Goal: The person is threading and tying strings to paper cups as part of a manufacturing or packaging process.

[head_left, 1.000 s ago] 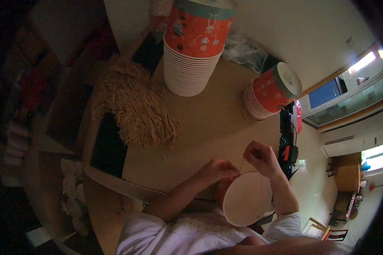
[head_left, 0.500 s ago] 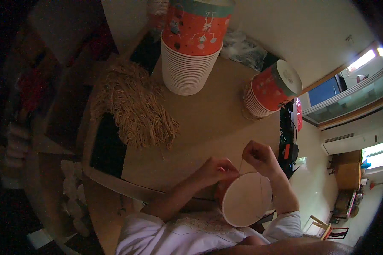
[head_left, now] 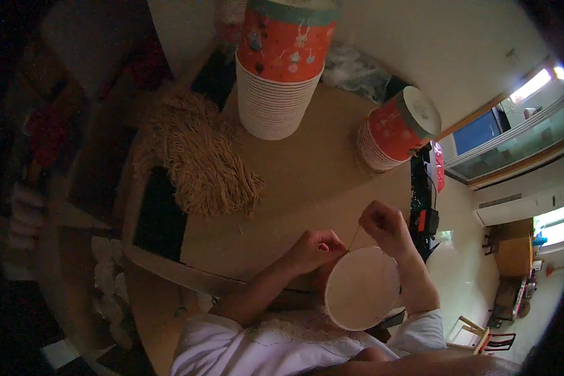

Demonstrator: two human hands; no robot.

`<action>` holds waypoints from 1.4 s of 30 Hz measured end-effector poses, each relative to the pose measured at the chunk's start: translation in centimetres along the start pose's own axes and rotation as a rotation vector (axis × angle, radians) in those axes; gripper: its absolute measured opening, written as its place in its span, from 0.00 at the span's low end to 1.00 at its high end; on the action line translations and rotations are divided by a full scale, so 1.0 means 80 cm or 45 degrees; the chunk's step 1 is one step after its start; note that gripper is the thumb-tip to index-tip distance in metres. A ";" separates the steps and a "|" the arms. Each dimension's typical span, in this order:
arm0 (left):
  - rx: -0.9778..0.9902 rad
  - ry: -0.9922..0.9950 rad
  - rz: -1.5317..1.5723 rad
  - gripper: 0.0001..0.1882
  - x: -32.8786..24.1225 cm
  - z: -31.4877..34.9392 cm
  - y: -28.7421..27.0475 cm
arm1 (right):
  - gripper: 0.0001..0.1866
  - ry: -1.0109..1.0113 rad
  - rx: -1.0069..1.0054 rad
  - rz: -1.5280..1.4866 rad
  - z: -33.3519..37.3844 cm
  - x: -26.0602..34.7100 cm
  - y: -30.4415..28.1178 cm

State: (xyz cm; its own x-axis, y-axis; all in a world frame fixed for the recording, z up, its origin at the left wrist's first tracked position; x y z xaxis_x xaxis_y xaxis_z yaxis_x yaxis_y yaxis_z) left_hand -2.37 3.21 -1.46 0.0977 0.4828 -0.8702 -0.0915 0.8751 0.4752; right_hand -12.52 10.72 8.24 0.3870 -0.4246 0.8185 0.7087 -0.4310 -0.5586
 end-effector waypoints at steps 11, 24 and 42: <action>-0.299 0.393 -0.799 0.12 -0.067 0.027 0.036 | 0.04 0.054 -0.049 0.041 0.026 0.000 -0.005; -0.670 0.566 -0.974 0.05 -0.087 0.077 -0.022 | 0.03 0.027 -0.233 0.065 0.080 -0.026 -0.072; -0.594 0.499 -1.375 0.06 -0.094 0.046 -0.013 | 0.06 -0.113 -0.245 0.123 0.023 -0.071 -0.028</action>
State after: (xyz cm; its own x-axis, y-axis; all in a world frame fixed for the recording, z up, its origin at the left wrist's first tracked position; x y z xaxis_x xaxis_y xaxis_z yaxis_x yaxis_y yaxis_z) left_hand 0.63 -1.24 5.06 0.0464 -0.5908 -0.8055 -0.5000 0.6843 -0.5307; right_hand -15.26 15.55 5.12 0.5039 -0.4036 0.7636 0.5432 -0.5392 -0.6435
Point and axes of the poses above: each hand's wrist, its own z-axis away from the middle knuckle, its own y-axis out of the palm, x = y × z, the point moved 7 cm from there along -z, towards the middle knuckle, and after that the axes turned 11 degrees about z, right-handed, at the moved point
